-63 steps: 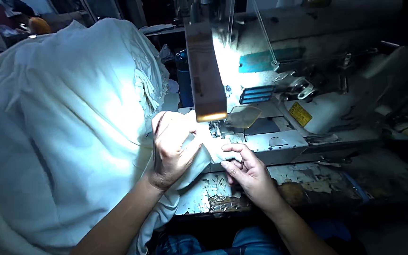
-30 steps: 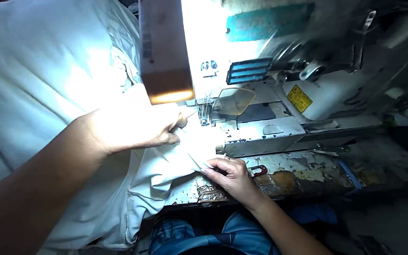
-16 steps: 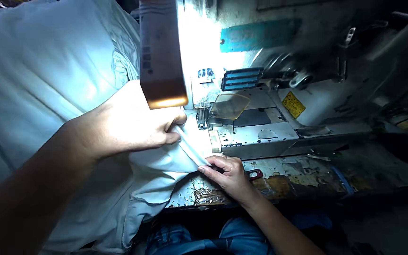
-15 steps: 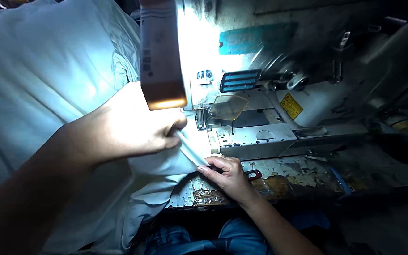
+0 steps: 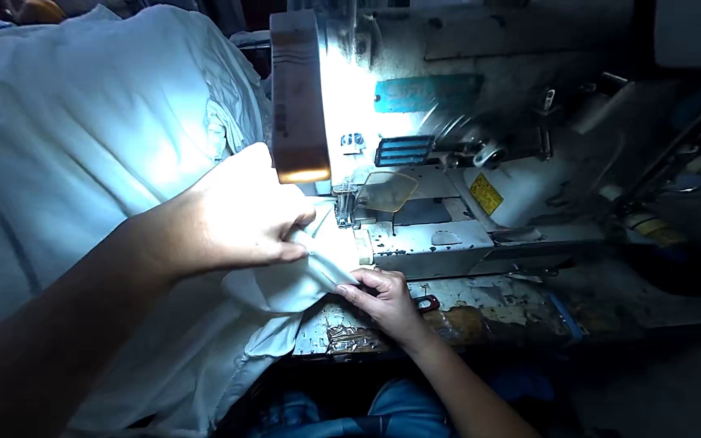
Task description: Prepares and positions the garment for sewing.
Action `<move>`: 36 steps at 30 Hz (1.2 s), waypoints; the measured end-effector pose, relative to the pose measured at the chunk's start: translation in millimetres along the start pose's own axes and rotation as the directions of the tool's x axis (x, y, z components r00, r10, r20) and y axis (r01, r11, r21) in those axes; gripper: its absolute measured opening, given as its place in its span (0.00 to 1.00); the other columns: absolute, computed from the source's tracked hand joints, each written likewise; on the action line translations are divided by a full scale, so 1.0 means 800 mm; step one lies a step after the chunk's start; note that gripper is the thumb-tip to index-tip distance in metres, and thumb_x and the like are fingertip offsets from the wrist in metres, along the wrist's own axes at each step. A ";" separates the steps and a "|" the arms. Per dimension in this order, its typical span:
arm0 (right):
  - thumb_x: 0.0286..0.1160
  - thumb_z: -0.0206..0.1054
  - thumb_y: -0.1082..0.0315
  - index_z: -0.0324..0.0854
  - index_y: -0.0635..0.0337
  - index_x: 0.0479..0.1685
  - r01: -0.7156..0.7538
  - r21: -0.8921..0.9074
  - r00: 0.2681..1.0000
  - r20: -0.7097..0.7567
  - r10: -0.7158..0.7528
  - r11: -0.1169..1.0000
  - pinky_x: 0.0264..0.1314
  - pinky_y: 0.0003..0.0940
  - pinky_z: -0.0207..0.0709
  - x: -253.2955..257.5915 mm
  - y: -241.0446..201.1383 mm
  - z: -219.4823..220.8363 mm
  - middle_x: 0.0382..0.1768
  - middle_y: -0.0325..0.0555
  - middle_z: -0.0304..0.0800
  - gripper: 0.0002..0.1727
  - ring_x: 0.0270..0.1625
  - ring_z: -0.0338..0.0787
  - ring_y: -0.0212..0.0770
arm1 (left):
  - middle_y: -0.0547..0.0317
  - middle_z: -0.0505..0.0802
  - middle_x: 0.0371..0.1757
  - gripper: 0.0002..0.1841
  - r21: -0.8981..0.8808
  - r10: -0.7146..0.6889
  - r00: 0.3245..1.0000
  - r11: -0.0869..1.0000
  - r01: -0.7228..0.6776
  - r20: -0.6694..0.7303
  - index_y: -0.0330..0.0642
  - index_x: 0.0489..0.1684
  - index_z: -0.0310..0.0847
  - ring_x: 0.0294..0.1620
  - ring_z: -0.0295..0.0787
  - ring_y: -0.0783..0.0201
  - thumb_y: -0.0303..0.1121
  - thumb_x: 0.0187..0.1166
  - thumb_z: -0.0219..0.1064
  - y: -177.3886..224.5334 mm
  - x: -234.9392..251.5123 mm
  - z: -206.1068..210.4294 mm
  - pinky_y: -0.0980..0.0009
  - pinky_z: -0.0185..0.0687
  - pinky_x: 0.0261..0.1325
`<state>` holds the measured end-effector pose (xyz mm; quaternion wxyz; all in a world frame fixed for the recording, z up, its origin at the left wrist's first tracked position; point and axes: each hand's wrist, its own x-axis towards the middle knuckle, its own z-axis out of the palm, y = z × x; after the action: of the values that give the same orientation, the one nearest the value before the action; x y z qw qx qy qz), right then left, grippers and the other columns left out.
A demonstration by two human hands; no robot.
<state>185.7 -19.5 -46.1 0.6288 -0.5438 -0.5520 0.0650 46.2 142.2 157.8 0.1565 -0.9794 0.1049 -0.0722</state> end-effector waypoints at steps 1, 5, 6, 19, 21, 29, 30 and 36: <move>0.74 0.72 0.65 0.92 0.65 0.32 0.005 0.008 1.000 -0.003 -0.005 1.000 0.34 0.12 0.77 0.001 0.000 0.000 0.27 0.40 0.92 0.11 0.27 0.83 0.17 | 0.68 0.73 0.14 0.20 -0.013 0.019 1.000 1.000 -0.020 -0.022 0.52 0.12 0.76 0.21 0.74 0.65 0.54 0.67 0.69 0.006 -0.002 -0.002 0.59 0.64 0.38; 0.74 0.72 0.66 0.93 0.65 0.33 0.011 0.038 1.000 0.006 -0.011 0.999 0.37 0.13 0.79 0.001 0.000 -0.001 0.29 0.40 0.93 0.10 0.30 0.85 0.17 | 0.70 0.73 0.14 0.21 -0.034 0.030 1.000 0.999 -0.030 -0.001 0.53 0.13 0.77 0.22 0.75 0.67 0.56 0.68 0.70 0.014 -0.002 -0.002 0.64 0.66 0.31; 0.74 0.72 0.66 0.92 0.65 0.32 0.002 0.041 1.000 0.010 -0.003 0.999 0.35 0.12 0.78 0.001 0.000 0.000 0.29 0.40 0.93 0.10 0.29 0.84 0.17 | 0.67 0.74 0.13 0.22 -0.039 0.003 1.000 0.999 -0.002 0.017 0.50 0.13 0.78 0.22 0.76 0.64 0.56 0.67 0.72 0.011 -0.001 -0.003 0.58 0.64 0.39; 0.73 0.73 0.66 0.91 0.65 0.31 0.010 0.049 1.000 -0.005 -0.009 0.999 0.35 0.11 0.76 0.000 -0.002 0.000 0.30 0.39 0.92 0.10 0.29 0.82 0.16 | 0.69 0.69 0.12 0.26 0.024 0.014 1.000 1.000 -0.014 -0.027 0.54 0.09 0.72 0.21 0.72 0.67 0.62 0.69 0.67 0.021 -0.009 -0.003 0.61 0.63 0.42; 0.71 0.74 0.66 0.92 0.65 0.32 0.044 -0.003 0.998 -0.033 -0.044 0.999 0.34 0.11 0.74 0.000 -0.002 0.002 0.29 0.39 0.92 0.09 0.28 0.80 0.16 | 0.69 0.69 0.11 0.26 0.023 0.026 0.999 0.999 -0.025 -0.045 0.53 0.08 0.72 0.20 0.71 0.67 0.60 0.68 0.70 0.023 -0.009 -0.003 0.60 0.61 0.42; 0.71 0.73 0.65 0.92 0.63 0.31 0.060 -0.100 0.993 -0.095 -0.069 0.993 0.33 0.12 0.72 0.002 -0.010 0.007 0.26 0.37 0.90 0.09 0.27 0.79 0.17 | 0.65 0.70 0.11 0.26 0.067 0.066 0.989 0.996 -0.058 -0.132 0.50 0.10 0.71 0.19 0.71 0.64 0.56 0.76 0.64 0.026 -0.013 -0.002 0.59 0.61 0.44; 0.71 0.73 0.65 0.92 0.63 0.30 0.053 -0.100 0.994 -0.094 -0.062 0.994 0.33 0.11 0.73 0.000 -0.013 0.008 0.26 0.38 0.90 0.09 0.27 0.80 0.16 | 0.65 0.71 0.13 0.26 0.038 0.055 0.984 0.998 -0.049 -0.172 0.50 0.10 0.70 0.22 0.72 0.63 0.56 0.76 0.64 0.031 -0.017 0.005 0.57 0.60 0.46; 0.71 0.72 0.69 0.90 0.66 0.32 0.064 -0.024 0.991 -0.117 -0.066 0.998 0.37 0.10 0.77 -0.035 -0.044 0.020 0.29 0.41 0.92 0.08 0.30 0.84 0.17 | 0.62 0.93 0.66 0.08 -0.193 -0.143 0.925 0.978 0.078 -0.351 0.52 0.34 0.90 0.81 0.77 0.47 0.39 0.75 0.65 0.080 -0.046 0.120 0.29 0.57 0.79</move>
<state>144.3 -43.0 -40.0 0.6566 -0.5346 -0.5320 0.0066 16.0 119.0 42.9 0.0432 -0.9635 0.0823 -0.2511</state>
